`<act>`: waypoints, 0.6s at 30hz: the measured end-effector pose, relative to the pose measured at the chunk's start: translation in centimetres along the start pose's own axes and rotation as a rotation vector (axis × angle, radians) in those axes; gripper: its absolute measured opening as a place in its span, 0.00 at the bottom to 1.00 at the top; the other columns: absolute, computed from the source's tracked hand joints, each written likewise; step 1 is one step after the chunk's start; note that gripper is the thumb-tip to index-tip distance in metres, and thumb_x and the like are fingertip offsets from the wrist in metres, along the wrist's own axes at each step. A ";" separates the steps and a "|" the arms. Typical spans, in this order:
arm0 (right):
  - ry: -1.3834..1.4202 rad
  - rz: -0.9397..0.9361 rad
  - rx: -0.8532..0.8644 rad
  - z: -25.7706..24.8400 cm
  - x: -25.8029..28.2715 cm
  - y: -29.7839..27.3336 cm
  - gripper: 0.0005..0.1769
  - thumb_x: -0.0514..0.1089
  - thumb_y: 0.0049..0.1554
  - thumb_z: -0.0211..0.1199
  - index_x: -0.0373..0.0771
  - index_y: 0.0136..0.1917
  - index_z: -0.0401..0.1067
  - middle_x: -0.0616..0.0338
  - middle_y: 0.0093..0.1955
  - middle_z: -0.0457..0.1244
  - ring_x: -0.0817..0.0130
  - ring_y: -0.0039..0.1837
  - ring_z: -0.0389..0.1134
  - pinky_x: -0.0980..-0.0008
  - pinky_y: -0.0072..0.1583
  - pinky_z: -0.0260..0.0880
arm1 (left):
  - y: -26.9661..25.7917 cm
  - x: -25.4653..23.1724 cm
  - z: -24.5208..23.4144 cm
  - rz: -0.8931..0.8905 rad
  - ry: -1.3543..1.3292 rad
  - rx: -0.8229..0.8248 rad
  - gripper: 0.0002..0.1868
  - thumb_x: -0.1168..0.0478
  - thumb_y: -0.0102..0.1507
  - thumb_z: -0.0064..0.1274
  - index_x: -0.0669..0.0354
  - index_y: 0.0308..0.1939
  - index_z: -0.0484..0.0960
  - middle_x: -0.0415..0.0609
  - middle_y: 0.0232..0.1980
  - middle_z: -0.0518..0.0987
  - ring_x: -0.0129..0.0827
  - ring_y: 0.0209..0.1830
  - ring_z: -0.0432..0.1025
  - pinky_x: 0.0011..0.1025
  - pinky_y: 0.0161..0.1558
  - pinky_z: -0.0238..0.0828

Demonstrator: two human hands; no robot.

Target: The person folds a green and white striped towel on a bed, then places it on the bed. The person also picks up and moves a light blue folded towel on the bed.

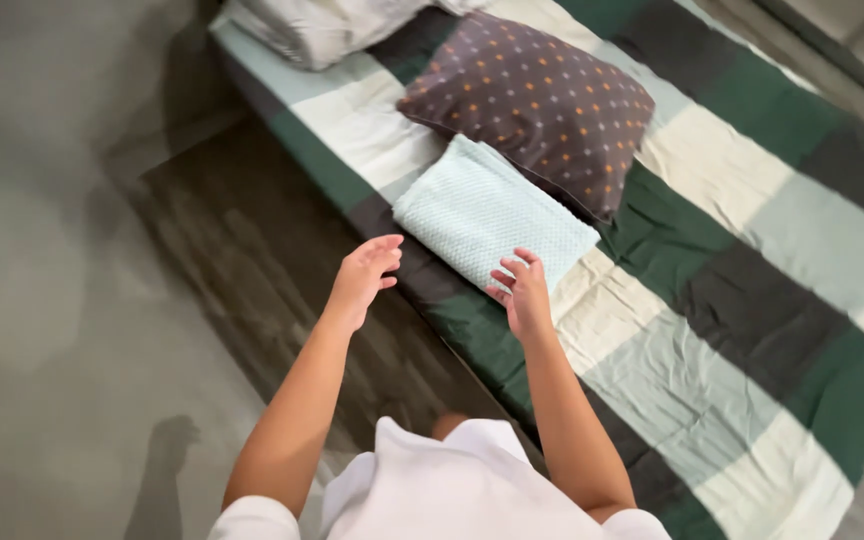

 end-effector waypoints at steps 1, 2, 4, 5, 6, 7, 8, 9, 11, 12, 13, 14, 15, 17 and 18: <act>0.013 -0.001 -0.032 -0.7 -0.4 0.9 0.27 0.44 0.56 0.59 0.46 0.68 0.58 0.59 0.55 0.61 0.63 0.55 0.65 0.57 0.52 0.70 | 1.5 -0.2 0.4 -0.018 0.011 0.028 0.21 0.56 0.64 0.54 0.55 0.60 0.81 0.43 0.58 0.80 0.29 0.53 0.74 0.31 0.50 0.74; -0.009 -0.010 -0.025 -1.1 -0.6 1.9 0.24 0.46 0.58 0.59 0.43 0.67 0.63 0.60 0.57 0.61 0.65 0.56 0.64 0.57 0.54 0.69 | 3.1 -0.5 1.0 -0.033 0.065 0.062 0.23 0.56 0.63 0.55 0.54 0.62 0.80 0.43 0.60 0.79 0.30 0.54 0.74 0.32 0.51 0.73; -0.019 -0.024 -0.049 -2.2 -0.6 3.5 0.22 0.47 0.60 0.59 0.41 0.65 0.67 0.62 0.58 0.61 0.66 0.58 0.63 0.58 0.56 0.68 | 6.2 -1.2 2.3 -0.057 0.128 0.127 0.24 0.55 0.63 0.55 0.53 0.63 0.79 0.44 0.61 0.79 0.30 0.55 0.73 0.33 0.52 0.72; 0.003 -0.008 -0.095 -2.9 -0.7 4.1 0.20 0.49 0.60 0.58 0.42 0.64 0.69 0.63 0.60 0.62 0.66 0.58 0.62 0.58 0.56 0.67 | 7.7 -1.6 2.9 -0.063 0.185 0.132 0.27 0.55 0.62 0.56 0.52 0.65 0.77 0.45 0.65 0.75 0.31 0.57 0.72 0.34 0.53 0.72; 0.023 0.008 -0.140 -3.8 -0.5 4.8 0.20 0.51 0.59 0.56 0.42 0.62 0.72 0.64 0.61 0.63 0.66 0.59 0.62 0.58 0.57 0.67 | 9.2 -1.9 3.6 -0.066 0.241 0.136 0.30 0.54 0.61 0.58 0.50 0.67 0.75 0.47 0.68 0.72 0.32 0.59 0.70 0.36 0.54 0.72; 0.034 0.000 -0.170 -5.2 -0.7 5.8 0.20 0.51 0.59 0.56 0.42 0.62 0.72 0.64 0.61 0.63 0.66 0.59 0.62 0.58 0.57 0.67 | 10.7 -1.8 4.6 -0.074 0.249 0.167 0.30 0.54 0.61 0.58 0.50 0.67 0.75 0.47 0.68 0.72 0.32 0.59 0.70 0.36 0.54 0.72; 0.053 0.007 -0.217 -6.6 -1.1 6.9 0.20 0.51 0.60 0.56 0.42 0.61 0.72 0.62 0.61 0.62 0.65 0.59 0.62 0.57 0.57 0.67 | 12.2 -1.8 5.2 -0.035 0.321 0.153 0.33 0.53 0.60 0.59 0.48 0.70 0.72 0.50 0.71 0.68 0.36 0.61 0.69 0.37 0.56 0.71; 0.073 0.014 -0.265 -8.1 -1.6 7.9 0.20 0.52 0.61 0.56 0.41 0.61 0.73 0.61 0.60 0.62 0.64 0.59 0.62 0.56 0.58 0.67 | 13.6 -1.9 5.8 0.006 0.393 0.140 0.37 0.53 0.58 0.60 0.47 0.72 0.69 0.53 0.74 0.64 0.41 0.62 0.69 0.37 0.58 0.71; 0.103 0.018 -0.331 -10.0 -1.6 9.6 0.19 0.53 0.60 0.55 0.44 0.61 0.74 0.63 0.60 0.62 0.65 0.58 0.61 0.56 0.59 0.66 | 18.3 0.3 6.3 0.102 0.491 0.165 0.39 0.52 0.58 0.62 0.47 0.73 0.68 0.57 0.76 0.61 0.46 0.65 0.65 0.39 0.62 0.66; 0.120 0.024 -0.370 -11.2 -1.4 10.4 0.19 0.53 0.60 0.54 0.47 0.60 0.75 0.64 0.60 0.62 0.66 0.58 0.60 0.55 0.59 0.65 | 20.5 1.1 6.9 0.210 0.576 0.163 0.41 0.52 0.58 0.64 0.47 0.74 0.66 0.60 0.77 0.58 0.51 0.69 0.61 0.40 0.66 0.62; 0.129 0.017 -0.390 -12.0 -1.3 11.4 0.19 0.53 0.60 0.54 0.47 0.60 0.75 0.64 0.60 0.62 0.66 0.58 0.60 0.55 0.59 0.65 | 22.4 2.0 7.5 0.211 0.578 0.187 0.41 0.52 0.58 0.64 0.47 0.74 0.66 0.60 0.77 0.58 0.51 0.69 0.61 0.40 0.66 0.62; 0.120 0.020 -0.415 -12.7 -1.4 12.4 0.19 0.53 0.60 0.55 0.46 0.59 0.75 0.63 0.61 0.62 0.64 0.61 0.60 0.53 0.61 0.63 | 24.2 2.2 8.0 0.305 0.644 0.187 0.41 0.51 0.58 0.65 0.47 0.75 0.66 0.62 0.78 0.56 0.54 0.73 0.57 0.43 0.68 0.59; 0.111 0.024 -0.440 -13.3 -1.3 13.4 0.18 0.53 0.61 0.56 0.45 0.59 0.75 0.62 0.61 0.62 0.62 0.64 0.60 0.52 0.62 0.61 | 25.8 2.3 8.6 0.401 0.708 0.188 0.42 0.51 0.59 0.66 0.46 0.75 0.65 0.64 0.78 0.54 0.56 0.76 0.54 0.45 0.70 0.55; -0.002 0.047 -0.484 -15.3 -3.6 15.8 0.21 0.55 0.60 0.53 0.43 0.59 0.75 0.61 0.63 0.65 0.63 0.68 0.59 0.52 0.63 0.58 | 27.8 2.5 9.1 0.501 0.812 0.177 0.41 0.50 0.59 0.65 0.43 0.75 0.66 0.62 0.79 0.56 0.57 0.76 0.55 0.47 0.70 0.56; -0.133 0.071 -0.515 -16.5 -4.2 17.3 0.24 0.57 0.60 0.50 0.41 0.59 0.75 0.59 0.65 0.67 0.65 0.73 0.57 0.51 0.64 0.55 | 28.9 2.2 9.8 0.604 0.901 0.145 0.41 0.49 0.58 0.64 0.39 0.75 0.66 0.60 0.79 0.57 0.58 0.75 0.56 0.49 0.71 0.56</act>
Point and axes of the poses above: each hand's wrist, its own y-axis towards the middle knuckle, its own z-axis out of the palm, x = y × z, the point moved 8 cm from there along y, towards the middle knuckle
